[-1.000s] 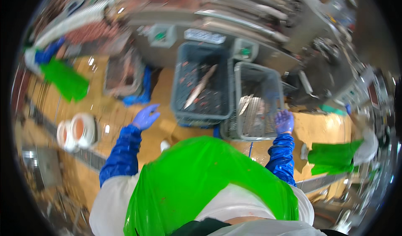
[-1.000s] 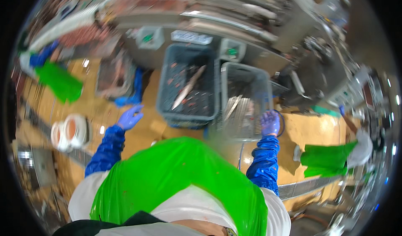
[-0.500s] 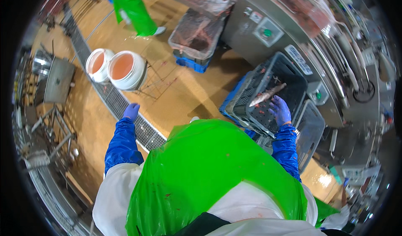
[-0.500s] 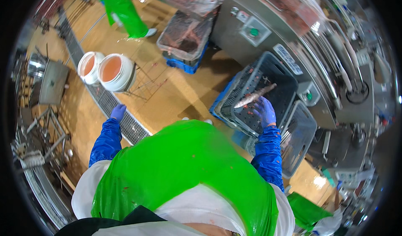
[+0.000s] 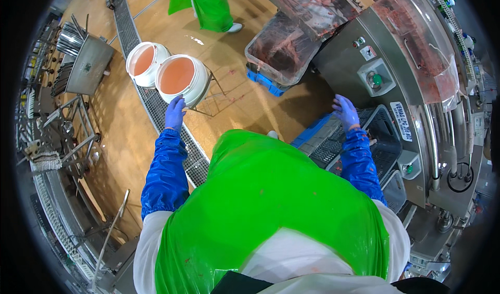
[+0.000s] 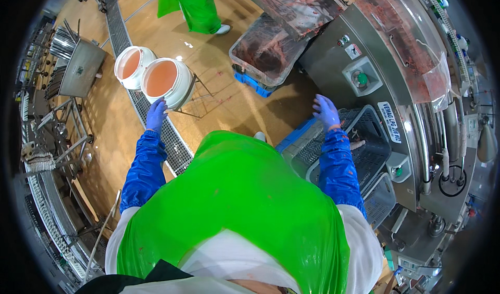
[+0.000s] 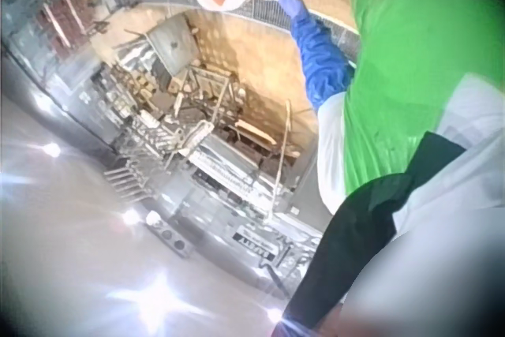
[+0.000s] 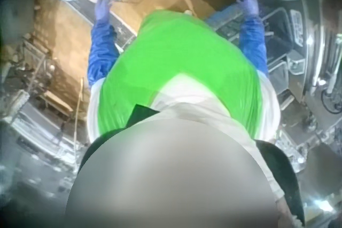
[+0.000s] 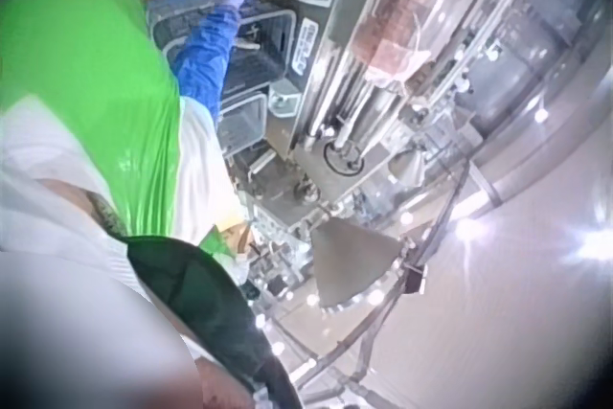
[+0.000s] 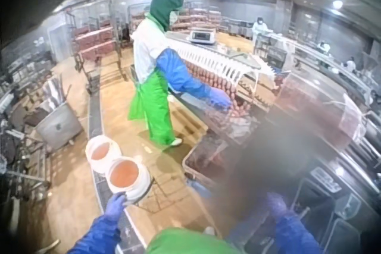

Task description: The person assembles small sausage pieces onto a rotating rack by hand, then uses a hose to spray water on the rack and surrounding area. The person handles the sausage pieces and the hose throughout the clip.

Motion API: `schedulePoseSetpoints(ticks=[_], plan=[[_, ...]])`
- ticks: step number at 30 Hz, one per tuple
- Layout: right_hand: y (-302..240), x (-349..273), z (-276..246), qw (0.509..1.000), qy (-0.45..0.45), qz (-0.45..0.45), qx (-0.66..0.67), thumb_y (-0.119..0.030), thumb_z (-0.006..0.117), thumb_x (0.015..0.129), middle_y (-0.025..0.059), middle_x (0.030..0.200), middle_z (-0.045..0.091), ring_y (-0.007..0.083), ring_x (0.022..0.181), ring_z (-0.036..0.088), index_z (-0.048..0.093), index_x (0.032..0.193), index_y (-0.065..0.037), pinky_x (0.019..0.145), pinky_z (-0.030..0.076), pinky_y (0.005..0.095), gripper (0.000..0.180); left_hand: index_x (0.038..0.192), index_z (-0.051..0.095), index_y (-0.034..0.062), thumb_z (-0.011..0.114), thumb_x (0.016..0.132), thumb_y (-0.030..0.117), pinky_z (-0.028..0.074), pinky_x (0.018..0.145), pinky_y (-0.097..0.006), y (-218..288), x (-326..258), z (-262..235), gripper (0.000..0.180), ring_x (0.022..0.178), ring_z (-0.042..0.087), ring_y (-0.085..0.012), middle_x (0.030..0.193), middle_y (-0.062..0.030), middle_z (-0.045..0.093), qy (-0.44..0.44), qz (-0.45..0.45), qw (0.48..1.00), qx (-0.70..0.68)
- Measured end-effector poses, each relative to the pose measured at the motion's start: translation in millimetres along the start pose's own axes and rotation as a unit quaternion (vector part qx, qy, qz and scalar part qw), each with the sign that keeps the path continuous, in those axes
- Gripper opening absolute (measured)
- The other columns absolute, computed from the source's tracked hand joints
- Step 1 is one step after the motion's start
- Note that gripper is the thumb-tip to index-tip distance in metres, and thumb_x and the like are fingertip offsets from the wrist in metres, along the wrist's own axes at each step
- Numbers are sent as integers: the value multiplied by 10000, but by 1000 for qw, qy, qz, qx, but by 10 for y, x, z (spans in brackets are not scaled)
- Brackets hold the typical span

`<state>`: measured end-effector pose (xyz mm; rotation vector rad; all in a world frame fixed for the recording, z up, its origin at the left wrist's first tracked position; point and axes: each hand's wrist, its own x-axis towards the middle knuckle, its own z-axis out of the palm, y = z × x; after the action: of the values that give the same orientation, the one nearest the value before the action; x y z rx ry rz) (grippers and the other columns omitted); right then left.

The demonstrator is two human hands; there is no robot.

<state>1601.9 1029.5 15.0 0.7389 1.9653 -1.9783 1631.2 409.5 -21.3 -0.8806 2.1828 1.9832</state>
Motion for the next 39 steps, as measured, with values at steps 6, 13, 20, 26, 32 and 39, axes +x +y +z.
schedulePoseSetpoints(ticks=[6, 13, 20, 26, 32, 39], plan=[[-90, 343, 746, 985, -88, 23, -150, -356, 543, 944, 4, 1125, 601, 111, 967, 557, 556, 1272, -153, 787, 464, 280, 386, 1262, 546, 91, 542, 924, 285, 454, 800, -311, -17, 1125, -72, 389, 1023, 543, -156, 1122, -39, 582, -5, -1, 997, -76], [67, -101, 1239, 965, 0, 45, -258, -341, 553, 931, 79, 1094, 635, 177, 1028, 571, 565, 1254, -52, 929, 432, 319, 433, 1275, 548, 120, 481, 939, 366, 446, 855, -358, -1171, 3247, -360, 423, 939, 592, -209, 1080, -83, 614, -54, -184, 981, 6], [282, -976, 1518, 953, 137, 90, -256, -318, 545, 916, 139, 1243, 593, 227, 1163, 544, 559, 1250, -7, 1010, 391, 330, 457, 1046, 634, 65, 422, 953, 274, 508, 844, -444, -1590, 3862, -274, 312, 970, 628, -320, 1052, -164, 642, -231, -121, 909, 325], [212, -1072, 1943, 966, 156, 82, -190, -341, 539, 924, 116, 1226, 593, 224, 1112, 560, 558, 1260, -34, 986, 408, 329, 456, 908, 617, 144, 483, 957, 353, 518, 772, -371, -806, 3209, -124, 253, 849, 605, -232, 860, -19, 635, -262, -425, 818, -285], [343, -488, 2864, 995, -3, 93, -43, -400, 555, 922, 54, 1138, 610, 159, 994, 580, 558, 1260, -90, 804, 505, 322, 459, 961, 602, 36, 488, 958, 351, 507, 831, -367, 651, 2318, 182, 335, 915, 612, -272, 967, -118, 629, -515, -145, 841, -81], [-99, -306, 3788, 910, -277, 43, 305, -307, 505, 958, 48, 1163, 591, 146, 981, 582, 548, 1253, -110, 804, 511, 300, 357, 1108, 632, -9, 521, 928, 104, 470, 907, -326, 1912, 335, 988, 240, 997, 610, -219, 1105, -130, 635, -646, 129, 749, 76]])
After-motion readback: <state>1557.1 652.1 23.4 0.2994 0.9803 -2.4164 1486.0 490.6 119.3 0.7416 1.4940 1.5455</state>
